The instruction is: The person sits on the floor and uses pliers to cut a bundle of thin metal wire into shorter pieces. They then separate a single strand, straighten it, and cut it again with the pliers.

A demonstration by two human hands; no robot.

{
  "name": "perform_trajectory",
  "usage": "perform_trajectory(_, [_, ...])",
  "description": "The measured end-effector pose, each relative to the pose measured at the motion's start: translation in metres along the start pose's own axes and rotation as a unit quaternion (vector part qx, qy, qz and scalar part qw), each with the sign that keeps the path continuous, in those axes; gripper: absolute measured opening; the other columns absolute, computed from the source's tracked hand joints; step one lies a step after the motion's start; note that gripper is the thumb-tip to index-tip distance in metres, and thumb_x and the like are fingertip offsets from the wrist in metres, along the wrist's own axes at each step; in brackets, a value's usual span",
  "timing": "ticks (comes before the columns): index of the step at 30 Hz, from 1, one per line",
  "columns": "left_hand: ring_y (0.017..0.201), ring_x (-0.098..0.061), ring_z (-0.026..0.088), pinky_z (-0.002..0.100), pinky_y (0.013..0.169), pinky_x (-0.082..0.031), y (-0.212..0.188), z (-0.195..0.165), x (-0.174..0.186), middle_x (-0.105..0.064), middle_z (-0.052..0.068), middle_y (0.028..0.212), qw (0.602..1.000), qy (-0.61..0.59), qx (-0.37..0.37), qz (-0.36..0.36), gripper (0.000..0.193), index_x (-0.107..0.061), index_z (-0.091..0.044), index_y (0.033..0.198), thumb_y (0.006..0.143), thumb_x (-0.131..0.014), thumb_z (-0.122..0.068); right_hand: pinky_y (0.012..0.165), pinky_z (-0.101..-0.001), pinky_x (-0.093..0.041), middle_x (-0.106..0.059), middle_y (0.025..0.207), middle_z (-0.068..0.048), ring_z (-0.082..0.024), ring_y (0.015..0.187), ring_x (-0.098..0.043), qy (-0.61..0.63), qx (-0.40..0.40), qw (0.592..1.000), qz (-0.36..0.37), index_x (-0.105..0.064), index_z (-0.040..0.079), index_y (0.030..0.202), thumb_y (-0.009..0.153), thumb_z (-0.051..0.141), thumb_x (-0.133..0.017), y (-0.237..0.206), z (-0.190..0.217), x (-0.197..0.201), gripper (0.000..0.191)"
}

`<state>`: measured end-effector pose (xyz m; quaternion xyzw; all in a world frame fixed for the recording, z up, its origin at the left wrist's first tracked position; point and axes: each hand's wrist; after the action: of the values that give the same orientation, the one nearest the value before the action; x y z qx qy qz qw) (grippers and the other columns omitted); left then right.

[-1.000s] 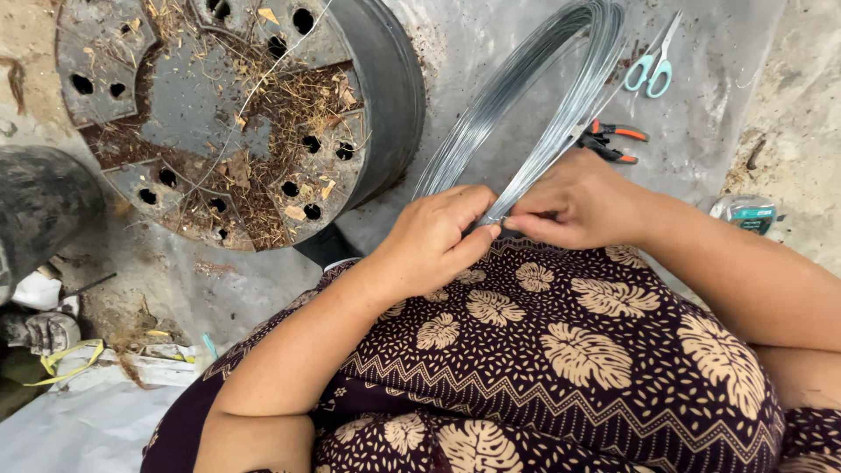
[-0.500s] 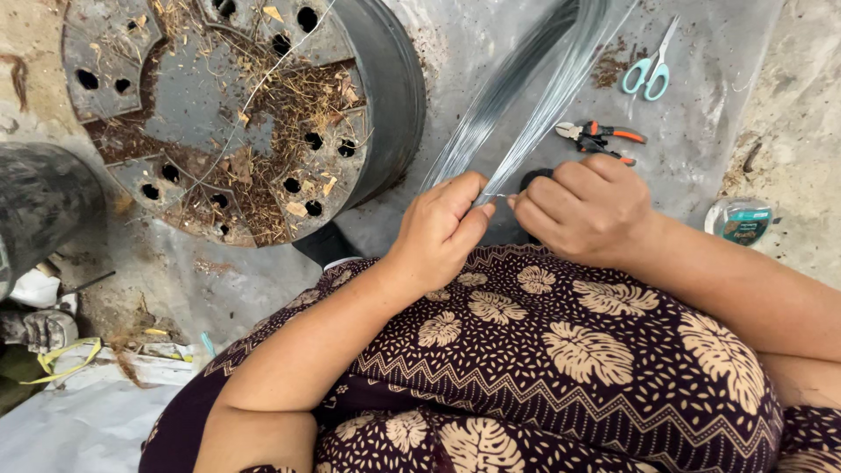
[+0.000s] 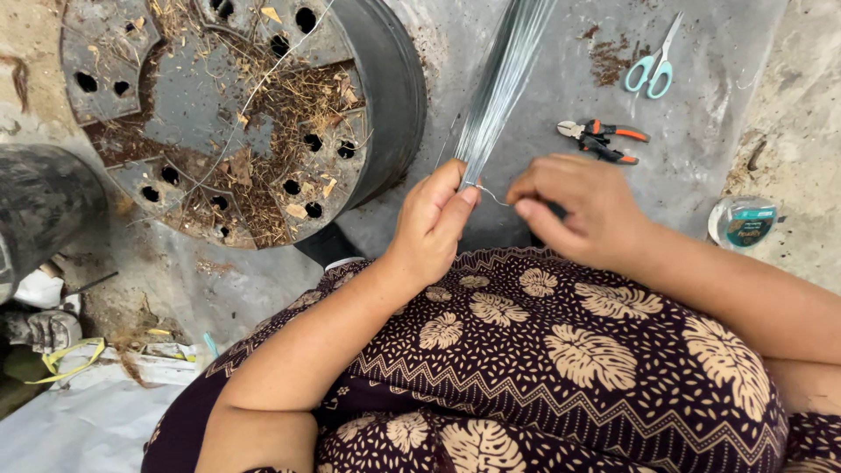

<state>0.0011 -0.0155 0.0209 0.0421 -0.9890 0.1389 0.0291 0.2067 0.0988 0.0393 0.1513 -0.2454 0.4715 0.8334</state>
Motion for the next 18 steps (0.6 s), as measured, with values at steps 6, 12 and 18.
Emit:
perform_trajectory(6, [0.078, -0.059, 0.018, 0.033, 0.072, -0.048, -0.002, -0.005, 0.0, -0.061, 0.008, 0.085, 0.999, -0.008, -0.03, 0.018, 0.02, -0.056, -0.002, 0.095, 0.106, -0.049, -0.017, 0.075, -0.026, -0.051, -0.071, 0.088, -0.003, -0.009, 0.08, -0.062, 0.429, -0.261, 0.858, 0.105, -0.073, 0.002, 0.104, 0.105, 0.021, -0.059, -0.001, -0.03, -0.021, 0.023])
perform_trajectory(12, [0.085, -0.069, 0.021, 0.033, 0.079, -0.053, -0.003, -0.012, 0.001, -0.068, 0.01, 0.091, 0.999, -0.014, -0.021, 0.045, 0.021, -0.06, -0.002, 0.099, 0.107, -0.048, -0.017, 0.077, -0.0288, -0.054, -0.073, 0.096, -0.006, -0.013, 0.082, -0.066, 0.584, -0.312, 0.739, 0.124, -0.072, 0.0, 0.104, 0.096, 0.016, -0.068, -0.009, -0.051, -0.042, 0.018])
perform_trajectory(18, [0.085, -0.071, 0.02, 0.033, 0.079, -0.054, -0.002, -0.014, 0.0, -0.07, 0.008, 0.09, 0.998, -0.015, -0.023, 0.063, 0.02, -0.059, -0.003, 0.098, 0.108, -0.049, -0.018, 0.077, -0.0301, -0.053, -0.072, 0.097, -0.007, -0.015, 0.085, -0.067, 0.633, -0.313, 0.697, 0.127, -0.07, 0.0, 0.102, 0.095, 0.014, -0.073, -0.019, -0.06, -0.055, 0.016])
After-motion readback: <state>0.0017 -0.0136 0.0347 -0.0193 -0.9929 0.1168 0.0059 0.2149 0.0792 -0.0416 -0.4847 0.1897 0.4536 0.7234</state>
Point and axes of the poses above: each hand's wrist, its own y-axis towards the middle knuckle, its own x-axis out of the back of the hand, z = x × y
